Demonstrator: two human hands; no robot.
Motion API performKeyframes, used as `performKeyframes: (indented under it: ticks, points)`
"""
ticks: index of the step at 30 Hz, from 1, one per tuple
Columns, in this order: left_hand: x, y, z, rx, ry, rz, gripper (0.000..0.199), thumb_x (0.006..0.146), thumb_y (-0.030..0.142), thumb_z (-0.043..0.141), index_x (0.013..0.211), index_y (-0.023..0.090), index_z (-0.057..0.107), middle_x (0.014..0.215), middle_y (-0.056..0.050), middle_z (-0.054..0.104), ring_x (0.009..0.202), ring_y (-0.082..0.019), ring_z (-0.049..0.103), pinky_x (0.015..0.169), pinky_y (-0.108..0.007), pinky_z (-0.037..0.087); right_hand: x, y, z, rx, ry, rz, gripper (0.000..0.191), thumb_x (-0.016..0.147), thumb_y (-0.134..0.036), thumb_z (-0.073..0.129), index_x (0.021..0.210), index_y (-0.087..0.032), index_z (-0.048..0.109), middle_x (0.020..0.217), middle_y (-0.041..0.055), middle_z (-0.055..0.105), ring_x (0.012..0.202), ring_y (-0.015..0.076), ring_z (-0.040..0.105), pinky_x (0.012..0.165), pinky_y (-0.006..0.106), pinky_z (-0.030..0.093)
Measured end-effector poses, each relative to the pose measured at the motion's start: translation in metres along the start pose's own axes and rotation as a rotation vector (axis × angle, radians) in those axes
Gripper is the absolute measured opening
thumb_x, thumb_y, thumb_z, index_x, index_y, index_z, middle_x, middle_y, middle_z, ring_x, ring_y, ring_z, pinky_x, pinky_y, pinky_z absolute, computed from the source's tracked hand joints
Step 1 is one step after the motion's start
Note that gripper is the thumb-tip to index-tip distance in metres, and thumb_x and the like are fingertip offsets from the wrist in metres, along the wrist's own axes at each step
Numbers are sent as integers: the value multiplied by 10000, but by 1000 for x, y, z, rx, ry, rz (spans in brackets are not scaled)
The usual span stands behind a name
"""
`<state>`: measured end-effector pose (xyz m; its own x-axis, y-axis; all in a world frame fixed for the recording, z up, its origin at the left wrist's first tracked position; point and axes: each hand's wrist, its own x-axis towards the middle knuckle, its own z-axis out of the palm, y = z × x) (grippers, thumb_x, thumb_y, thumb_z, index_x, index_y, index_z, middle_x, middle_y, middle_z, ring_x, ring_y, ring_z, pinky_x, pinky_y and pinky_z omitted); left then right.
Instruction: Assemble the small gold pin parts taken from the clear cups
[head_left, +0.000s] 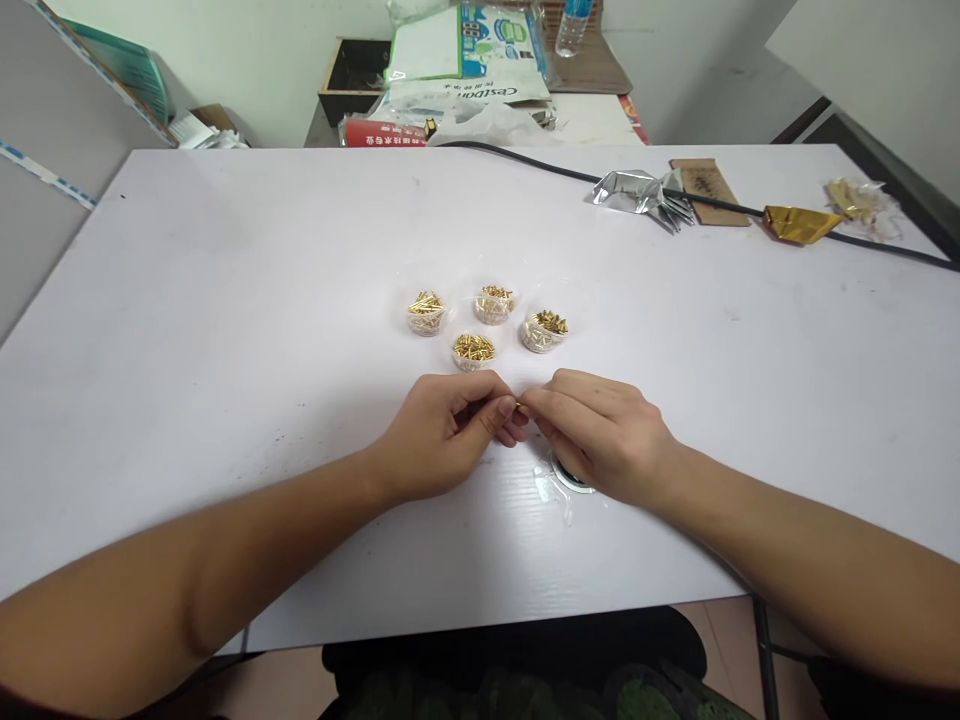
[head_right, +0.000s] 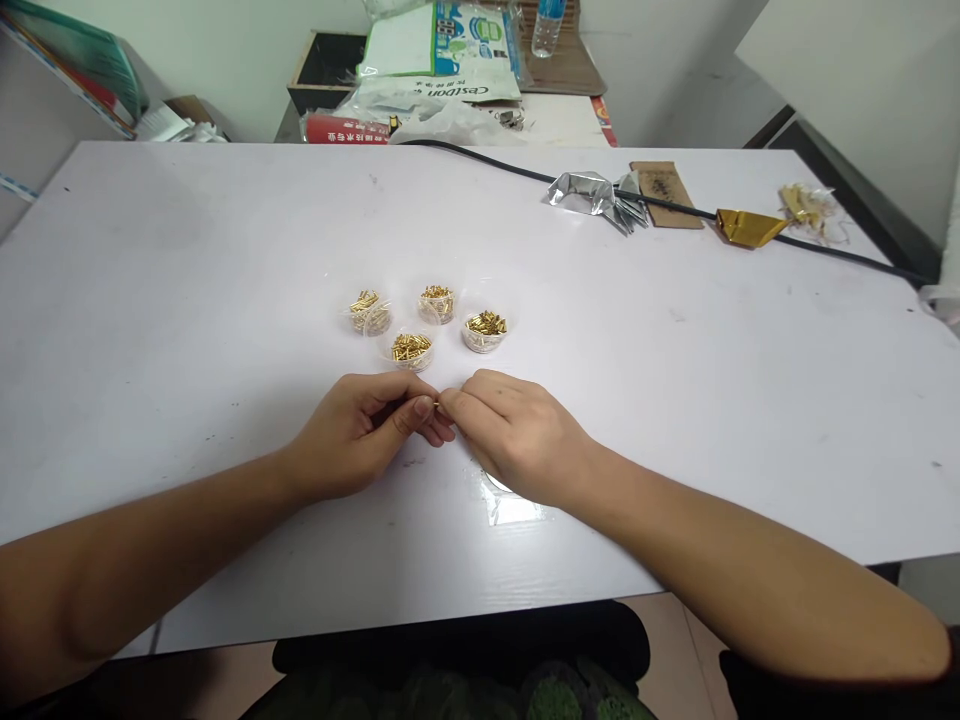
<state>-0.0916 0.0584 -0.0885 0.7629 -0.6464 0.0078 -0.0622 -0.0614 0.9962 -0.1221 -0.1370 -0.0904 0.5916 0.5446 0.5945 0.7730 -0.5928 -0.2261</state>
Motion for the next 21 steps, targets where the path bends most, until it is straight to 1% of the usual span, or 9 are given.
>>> performKeyframes:
  ticks: [5, 10, 16, 21]
  points:
    - [0, 0, 1, 27, 19, 5, 183, 944, 190, 537, 834, 99, 651, 777, -68, 727, 717, -120, 716, 706, -208, 620, -1, -1, 0, -18, -13, 11, 151, 956, -63, 483, 917, -175, 576, 707, 25, 591, 636, 138, 517, 571, 261, 452]
    - [-1, -1, 1, 65, 21, 9, 172, 937, 165, 532, 831, 100, 651, 774, -61, 726, 715, -115, 712, 704, -200, 613, -1, 0, 0, -38, -23, -12, 161, 955, -50, 476, 902, -162, 579, 707, 26, 592, 639, 136, 514, 573, 257, 449]
    - [0, -3, 2, 116, 27, 26, 169, 924, 150, 532, 798, 112, 637, 726, -41, 706, 693, -118, 708, 659, -196, 601, -1, -1, 0, -16, -44, -25, 175, 943, -20, 477, 889, -152, 579, 735, 37, 609, 659, 136, 530, 587, 260, 456]
    - [2, -3, 1, 133, 20, 3, 180, 922, 152, 526, 777, 117, 627, 702, -40, 699, 667, -122, 702, 634, -205, 590, -2, 3, 0, 3, -59, -29, 189, 933, -6, 466, 903, -154, 580, 752, 40, 619, 676, 138, 533, 597, 255, 462]
